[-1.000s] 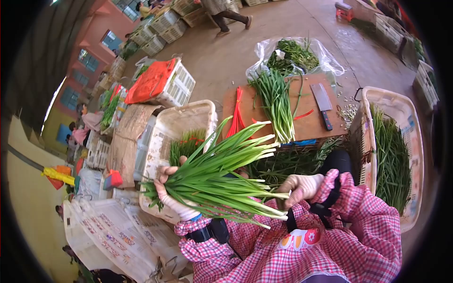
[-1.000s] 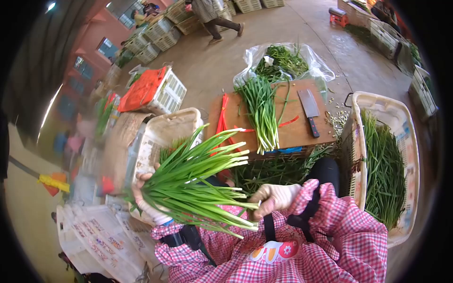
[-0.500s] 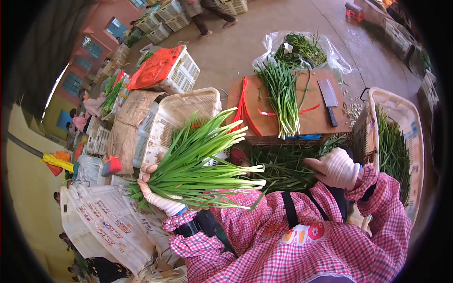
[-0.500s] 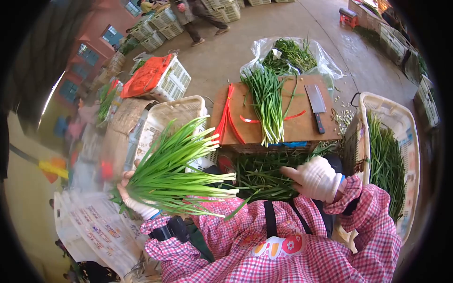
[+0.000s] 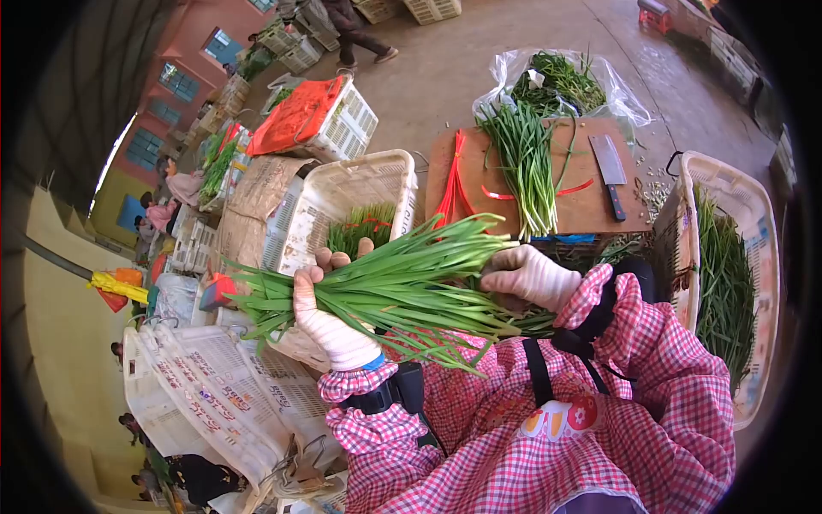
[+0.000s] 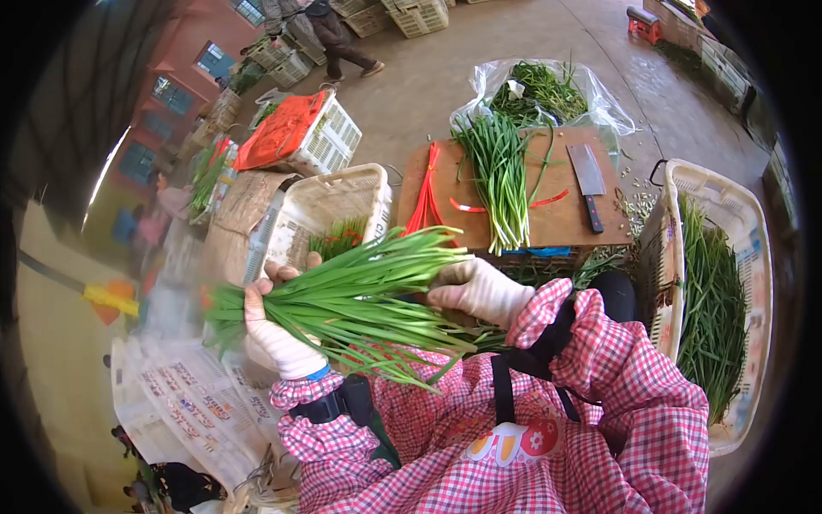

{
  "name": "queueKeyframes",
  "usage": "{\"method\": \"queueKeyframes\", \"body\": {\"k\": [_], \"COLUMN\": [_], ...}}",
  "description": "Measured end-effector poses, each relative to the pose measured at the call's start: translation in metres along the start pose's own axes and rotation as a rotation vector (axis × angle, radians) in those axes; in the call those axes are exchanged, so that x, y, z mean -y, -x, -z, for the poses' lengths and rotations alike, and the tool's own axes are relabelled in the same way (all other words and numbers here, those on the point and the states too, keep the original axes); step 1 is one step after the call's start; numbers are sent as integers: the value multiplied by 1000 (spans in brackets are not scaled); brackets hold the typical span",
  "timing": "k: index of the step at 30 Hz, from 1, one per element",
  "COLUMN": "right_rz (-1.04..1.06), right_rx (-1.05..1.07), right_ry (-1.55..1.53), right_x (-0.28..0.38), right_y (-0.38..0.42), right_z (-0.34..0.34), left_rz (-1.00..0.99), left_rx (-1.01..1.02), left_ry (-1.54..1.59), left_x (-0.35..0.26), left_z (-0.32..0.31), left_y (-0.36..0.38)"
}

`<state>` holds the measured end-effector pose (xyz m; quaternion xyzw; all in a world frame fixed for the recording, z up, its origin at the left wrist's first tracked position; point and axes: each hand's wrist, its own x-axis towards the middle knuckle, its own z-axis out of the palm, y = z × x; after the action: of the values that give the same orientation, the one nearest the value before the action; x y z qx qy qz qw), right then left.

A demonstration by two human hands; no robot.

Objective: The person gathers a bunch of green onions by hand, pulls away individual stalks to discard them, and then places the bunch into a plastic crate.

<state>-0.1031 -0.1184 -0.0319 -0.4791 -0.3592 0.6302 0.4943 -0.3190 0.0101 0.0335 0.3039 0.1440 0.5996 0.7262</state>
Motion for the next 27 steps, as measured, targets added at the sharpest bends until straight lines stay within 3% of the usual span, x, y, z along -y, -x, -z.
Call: {"method": "queueKeyframes", "body": {"k": [2,5,9,11,12,15,17,18,21,24,25,27], "right_rz": [30,43,43,17,14,-33,22,61,160,260,341,428], "right_rx": [-67,125,144,118,108,-13,-185,-182,-366,-729,-837,-843], "right_ry": [-79,-26,-26,47,45,-24,-85,-191,-306,-497,-554,-827], "right_x": [-5,-22,-34,-41,-46,-56,-61,-61,-77,-72,-76,-73], "right_y": [9,29,73,95,105,127,132,130,118,107,102,97], "right_z": [12,48,82,102,111,122,119,117,122,124,131,143], "left_rz": [32,37,25,10,45,116,-18,-51,-79,-255,-240,-209], "left_rx": [-47,-117,-105,-54,72,319,-150,-249,-165,-356,-342,-186], "left_ry": [-64,-55,8,11,-52,355,58,-78,-89,-27,-7,202], "left_x": [1,1,-1,-2,-7,-13,-21,-21,-27,-20,-19,-19], "left_z": [3,4,28,40,53,94,106,107,109,72,79,85], "left_y": [-2,-2,-10,-10,-14,-26,-25,-24,-21,-16,-17,-20]}}
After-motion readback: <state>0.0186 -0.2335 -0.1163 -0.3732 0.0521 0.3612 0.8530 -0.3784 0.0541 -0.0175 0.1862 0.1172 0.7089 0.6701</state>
